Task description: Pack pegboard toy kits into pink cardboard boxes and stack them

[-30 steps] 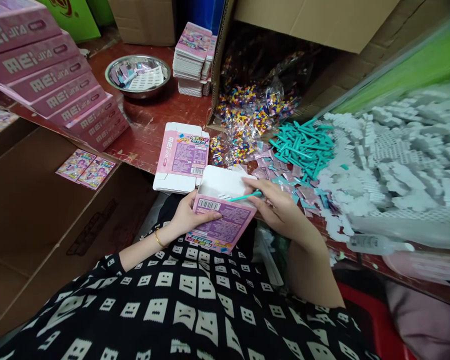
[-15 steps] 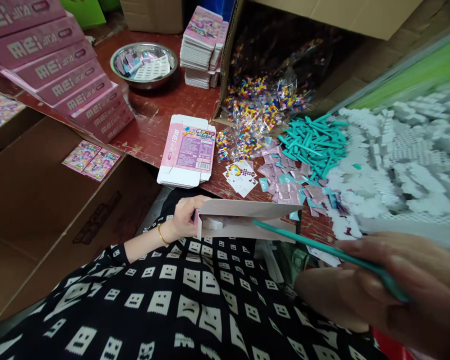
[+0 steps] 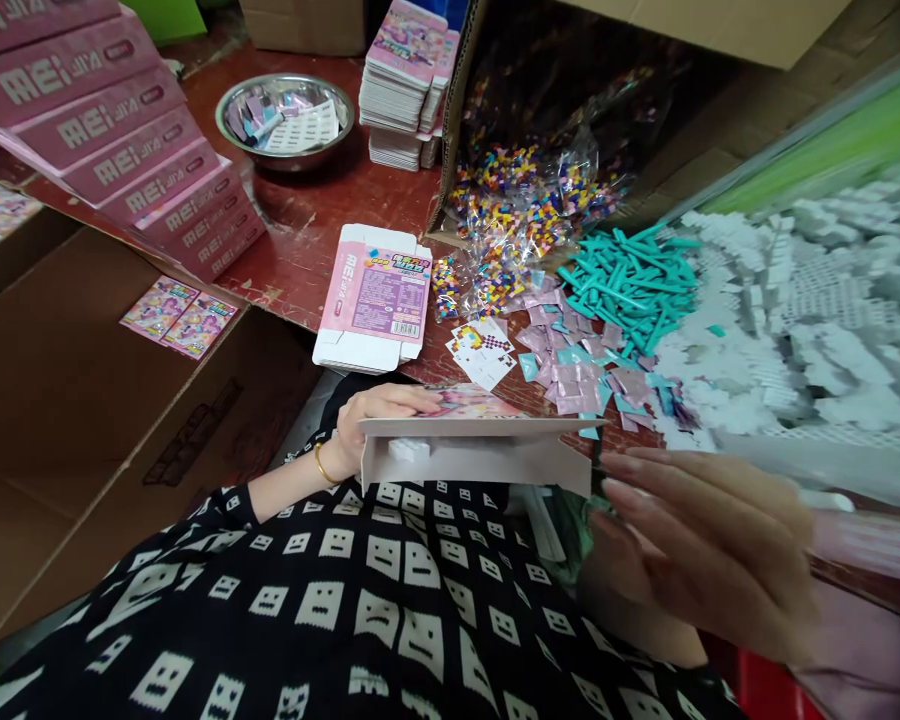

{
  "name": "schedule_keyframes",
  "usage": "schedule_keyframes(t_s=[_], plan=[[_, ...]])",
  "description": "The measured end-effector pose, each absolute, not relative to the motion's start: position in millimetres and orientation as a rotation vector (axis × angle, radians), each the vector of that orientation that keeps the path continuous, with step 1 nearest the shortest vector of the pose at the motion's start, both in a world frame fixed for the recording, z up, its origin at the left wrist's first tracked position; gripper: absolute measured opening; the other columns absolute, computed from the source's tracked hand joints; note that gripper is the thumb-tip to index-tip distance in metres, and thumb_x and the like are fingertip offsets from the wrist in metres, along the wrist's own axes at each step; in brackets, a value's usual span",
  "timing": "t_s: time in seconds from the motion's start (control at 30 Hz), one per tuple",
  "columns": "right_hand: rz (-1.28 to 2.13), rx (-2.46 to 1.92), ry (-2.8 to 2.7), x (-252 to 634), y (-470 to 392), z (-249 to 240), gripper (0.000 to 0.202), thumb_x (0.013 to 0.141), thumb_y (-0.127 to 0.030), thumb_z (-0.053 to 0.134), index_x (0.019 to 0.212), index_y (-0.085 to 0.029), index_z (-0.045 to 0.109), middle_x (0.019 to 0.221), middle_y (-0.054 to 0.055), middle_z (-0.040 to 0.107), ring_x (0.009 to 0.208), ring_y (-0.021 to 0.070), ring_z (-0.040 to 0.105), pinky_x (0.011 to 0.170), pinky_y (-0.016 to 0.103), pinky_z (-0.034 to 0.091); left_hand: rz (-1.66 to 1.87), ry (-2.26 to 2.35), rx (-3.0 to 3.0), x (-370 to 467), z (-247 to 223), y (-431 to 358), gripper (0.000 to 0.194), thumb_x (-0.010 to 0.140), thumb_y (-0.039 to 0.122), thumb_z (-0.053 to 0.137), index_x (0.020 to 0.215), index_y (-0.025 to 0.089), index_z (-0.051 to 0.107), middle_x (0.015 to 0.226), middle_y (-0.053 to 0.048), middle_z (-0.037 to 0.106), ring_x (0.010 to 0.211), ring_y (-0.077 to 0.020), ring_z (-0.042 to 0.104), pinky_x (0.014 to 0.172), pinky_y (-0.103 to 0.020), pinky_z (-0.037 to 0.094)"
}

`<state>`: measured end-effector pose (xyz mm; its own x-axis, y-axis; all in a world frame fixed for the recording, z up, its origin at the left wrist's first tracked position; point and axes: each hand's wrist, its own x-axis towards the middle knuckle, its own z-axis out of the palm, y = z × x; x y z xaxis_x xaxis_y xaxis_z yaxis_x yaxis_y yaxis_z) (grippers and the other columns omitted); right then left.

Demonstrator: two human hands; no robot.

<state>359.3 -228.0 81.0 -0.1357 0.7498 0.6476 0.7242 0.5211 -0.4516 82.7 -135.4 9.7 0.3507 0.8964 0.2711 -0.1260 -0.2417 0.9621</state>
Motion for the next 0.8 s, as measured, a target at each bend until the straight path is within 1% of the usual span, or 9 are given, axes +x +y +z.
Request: schedule_keyframes(t_s=[0.1, 0.13, 0.2, 0.27, 0.37, 0.5, 0.63, 0.7, 0.8], plan=[[-0.393, -0.977, -1.670, 350, -210, 72, 0.049, 0.081, -0.034, 0.068, 0.129, -0.043, 0.066, 0.088, 0.002, 0.072, 0.064, 0.0225, 0.065, 0.052, 0.040, 0.054, 1.150, 0.762, 1.459, 84, 17, -135, 0.067, 0.077, 0.084, 0.045, 0.076, 0.024, 0.072, 0.091, -0.013, 0.078, 0.096, -0.0317, 0.073, 0.098, -0.048, 0.056], [-0.389, -0.968, -1.625, 346, -204, 70, 0.054, 0.080, -0.036, 0.070, 0.134, -0.042, 0.063, 0.092, 0.003, 0.071, 0.066, 0.0232, 0.065, 0.051, 0.041, 0.053, 1.146, 0.776, 1.459, 85, 18, -135, 0.066, 0.079, 0.083, 0.046, 0.079, 0.023, 0.073, 0.094, -0.013, 0.078, 0.097, -0.0319, 0.073, 0.098, -0.048, 0.057], [-0.279, -1.007, -1.565, 338, -196, 67, 0.067, 0.076, -0.038, 0.077, 0.140, -0.043, 0.056, 0.103, 0.004, 0.070, 0.075, 0.0272, 0.067, 0.057, 0.045, 0.055, 1.150, 0.794, 1.465, 86, 14, -136, 0.062, 0.080, 0.079, 0.050, 0.084, 0.022, 0.073, 0.098, -0.015, 0.078, 0.098, -0.0318, 0.073, 0.097, -0.047, 0.057], [-0.145, -1.049, -1.598, 333, -194, 63, 0.077, 0.071, -0.035, 0.083, 0.141, -0.045, 0.053, 0.111, 0.004, 0.068, 0.085, 0.0308, 0.068, 0.066, 0.049, 0.057, 1.181, 0.802, 1.475, 89, 7, -136, 0.057, 0.078, 0.076, 0.057, 0.086, 0.022, 0.071, 0.098, -0.015, 0.078, 0.095, -0.0308, 0.074, 0.092, -0.046, 0.060], [-0.139, -1.047, -1.626, 333, -195, 57, 0.072, 0.071, -0.035, 0.083, 0.137, -0.046, 0.057, 0.109, 0.004, 0.068, 0.088, 0.0318, 0.067, 0.070, 0.050, 0.056, 1.241, 0.735, 1.517, 92, 0, -134, 0.054, 0.075, 0.075, 0.063, 0.083, 0.022, 0.065, 0.094, -0.015, 0.078, 0.091, -0.0287, 0.076, 0.087, -0.045, 0.062], [-0.031, -1.038, -1.660, 335, -193, 48, 0.059, 0.076, -0.035, 0.080, 0.132, -0.039, 0.064, 0.097, 0.007, 0.068, 0.084, 0.0313, 0.065, 0.068, 0.048, 0.053, 1.183, 0.682, 1.621, 92, 6, -131, 0.054, 0.079, 0.077, 0.057, 0.079, 0.024, 0.058, 0.088, -0.011, 0.079, 0.094, -0.0267, 0.076, 0.095, -0.048, 0.059], [0.108, -1.068, -1.632, 328, -193, 42, 0.058, 0.078, -0.030, 0.078, 0.133, -0.039, 0.062, 0.093, 0.006, 0.065, 0.083, 0.0294, 0.065, 0.068, 0.046, 0.054, 1.119, 0.772, 1.607, 89, 14, -132, 0.060, 0.077, 0.083, 0.053, 0.077, 0.023, 0.060, 0.090, -0.013, 0.079, 0.096, -0.0281, 0.076, 0.096, -0.047, 0.058], [0.115, -1.073, -1.610, 324, -194, 41, 0.056, 0.078, -0.030, 0.078, 0.131, -0.039, 0.063, 0.094, 0.006, 0.066, 0.084, 0.0295, 0.065, 0.069, 0.046, 0.054, 1.092, 0.800, 1.566, 89, 14, -133, 0.062, 0.077, 0.084, 0.051, 0.077, 0.023, 0.061, 0.092, -0.014, 0.078, 0.098, -0.0288, 0.075, 0.097, -0.046, 0.058], [0.065, -1.041, -1.579, 320, -195, 43, 0.057, 0.075, -0.028, 0.081, 0.129, -0.038, 0.065, 0.090, 0.005, 0.065, 0.080, 0.0295, 0.064, 0.066, 0.046, 0.053, 1.127, 0.758, 1.556, 89, 12, -131, 0.063, 0.075, 0.087, 0.050, 0.075, 0.024, 0.058, 0.088, -0.012, 0.078, 0.094, -0.0275, 0.075, 0.097, -0.047, 0.058]])
